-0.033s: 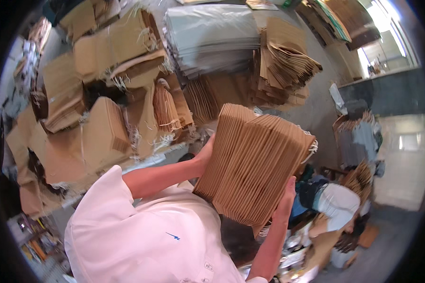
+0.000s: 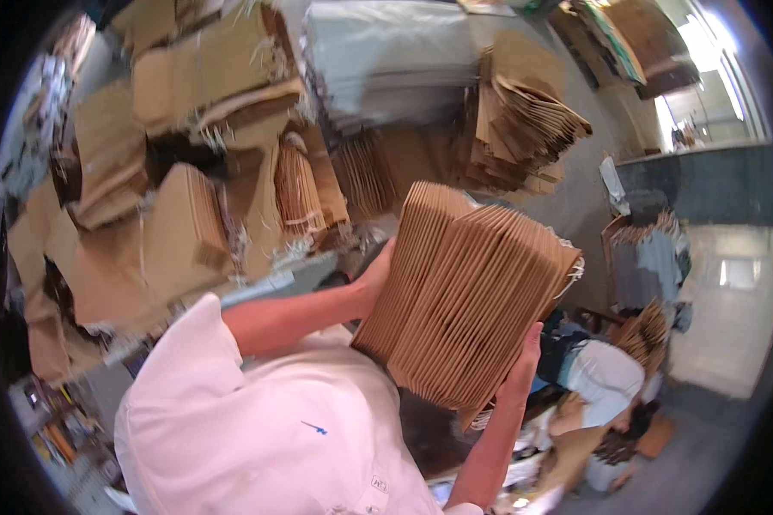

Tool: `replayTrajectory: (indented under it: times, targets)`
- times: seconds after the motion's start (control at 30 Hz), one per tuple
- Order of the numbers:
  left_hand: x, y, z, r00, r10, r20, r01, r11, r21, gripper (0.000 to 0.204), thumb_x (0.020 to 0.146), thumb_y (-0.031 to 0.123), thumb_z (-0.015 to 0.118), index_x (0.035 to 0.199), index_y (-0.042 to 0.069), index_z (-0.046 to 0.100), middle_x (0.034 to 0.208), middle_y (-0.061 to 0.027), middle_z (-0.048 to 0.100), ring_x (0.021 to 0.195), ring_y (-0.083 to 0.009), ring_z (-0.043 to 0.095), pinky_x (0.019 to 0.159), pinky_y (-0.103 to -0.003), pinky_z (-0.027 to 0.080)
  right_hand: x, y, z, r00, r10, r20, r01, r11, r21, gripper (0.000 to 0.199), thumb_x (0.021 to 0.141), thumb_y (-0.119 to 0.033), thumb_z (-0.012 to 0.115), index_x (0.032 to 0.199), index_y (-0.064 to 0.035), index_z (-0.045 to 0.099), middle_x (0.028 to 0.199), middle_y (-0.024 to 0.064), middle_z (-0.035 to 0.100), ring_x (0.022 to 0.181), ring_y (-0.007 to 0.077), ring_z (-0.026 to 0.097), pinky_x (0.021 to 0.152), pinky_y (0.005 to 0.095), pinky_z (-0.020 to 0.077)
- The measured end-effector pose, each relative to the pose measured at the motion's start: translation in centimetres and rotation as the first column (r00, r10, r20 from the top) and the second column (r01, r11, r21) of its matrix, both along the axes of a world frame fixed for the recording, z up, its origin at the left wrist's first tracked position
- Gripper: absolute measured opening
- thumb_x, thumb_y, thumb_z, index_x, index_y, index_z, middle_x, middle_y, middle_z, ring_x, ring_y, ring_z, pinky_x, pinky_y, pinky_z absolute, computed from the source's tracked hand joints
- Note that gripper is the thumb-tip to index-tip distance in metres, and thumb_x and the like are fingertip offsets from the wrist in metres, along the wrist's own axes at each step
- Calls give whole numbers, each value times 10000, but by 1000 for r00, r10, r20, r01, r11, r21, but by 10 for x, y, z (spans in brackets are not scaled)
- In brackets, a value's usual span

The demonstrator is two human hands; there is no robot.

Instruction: The person stacks and aligns corrugated cardboard sheets on a workbench, then uses red-handled scissors to cut the stack into smaller pieces. The person also handles bundles of cardboard and moves them between piles.

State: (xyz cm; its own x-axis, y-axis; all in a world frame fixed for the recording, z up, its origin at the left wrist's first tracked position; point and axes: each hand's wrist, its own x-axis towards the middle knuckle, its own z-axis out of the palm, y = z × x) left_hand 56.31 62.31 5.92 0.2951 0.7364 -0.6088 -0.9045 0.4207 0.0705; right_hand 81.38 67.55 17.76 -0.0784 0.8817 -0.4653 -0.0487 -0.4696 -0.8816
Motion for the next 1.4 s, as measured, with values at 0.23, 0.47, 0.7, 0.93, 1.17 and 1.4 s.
replayTrajectory:
  times: [0.23,0.47,0.7,0.93,1.17,1.4]
  targets:
    - [-16,85,20,976,199,-88,-198,980,15,854,1020,720,180,1535,87,431,1466,-104,555,1280,-261,554,1093,-415,443,-42,143,40,964,183,194,-194,980,38,695,1027,-559,533,1483,-38,470,1394,108,584,1208,240,605,980,366,526]
    - [-48,138,17,823,567,34,-568,821,61,814,983,750,320,1393,87,555,1269,-83,650,1052,-276,655,955,-467,538,-124,290,23,812,548,202,-565,824,36,767,996,-610,556,1497,-38,457,1418,126,573,1238,246,598,984,397,525]
    - [-72,110,40,413,888,-201,-857,454,243,822,1005,720,243,1498,95,448,1424,-117,567,1233,-285,605,1024,-462,520,-239,305,55,521,850,79,-852,515,92,658,1037,-540,532,1446,-25,519,1337,82,636,1161,181,633,990,334,514]
    - [-82,40,73,214,967,-138,-963,232,134,800,986,702,316,1469,93,510,1436,-112,592,1255,-281,615,1080,-475,486,-357,262,67,159,985,65,-979,148,140,615,1071,-487,484,1486,-33,490,1428,88,582,1250,189,581,1049,333,462]
    - [-155,-25,58,-32,999,24,-997,-34,76,891,963,759,282,1515,81,451,1526,-109,506,1345,-313,529,1136,-497,414,-506,158,92,-179,983,-32,-984,-178,32,554,1058,-467,525,1431,-57,552,1282,61,674,1089,156,662,930,322,548]
    - [-244,-51,55,-226,974,-24,-973,-225,41,980,941,836,225,1587,106,326,1606,-131,384,1429,-328,428,1164,-499,374,-669,120,59,-300,952,-58,-954,-299,31,507,1056,-441,538,1390,-64,593,1215,72,709,1026,179,697,885,354,586]
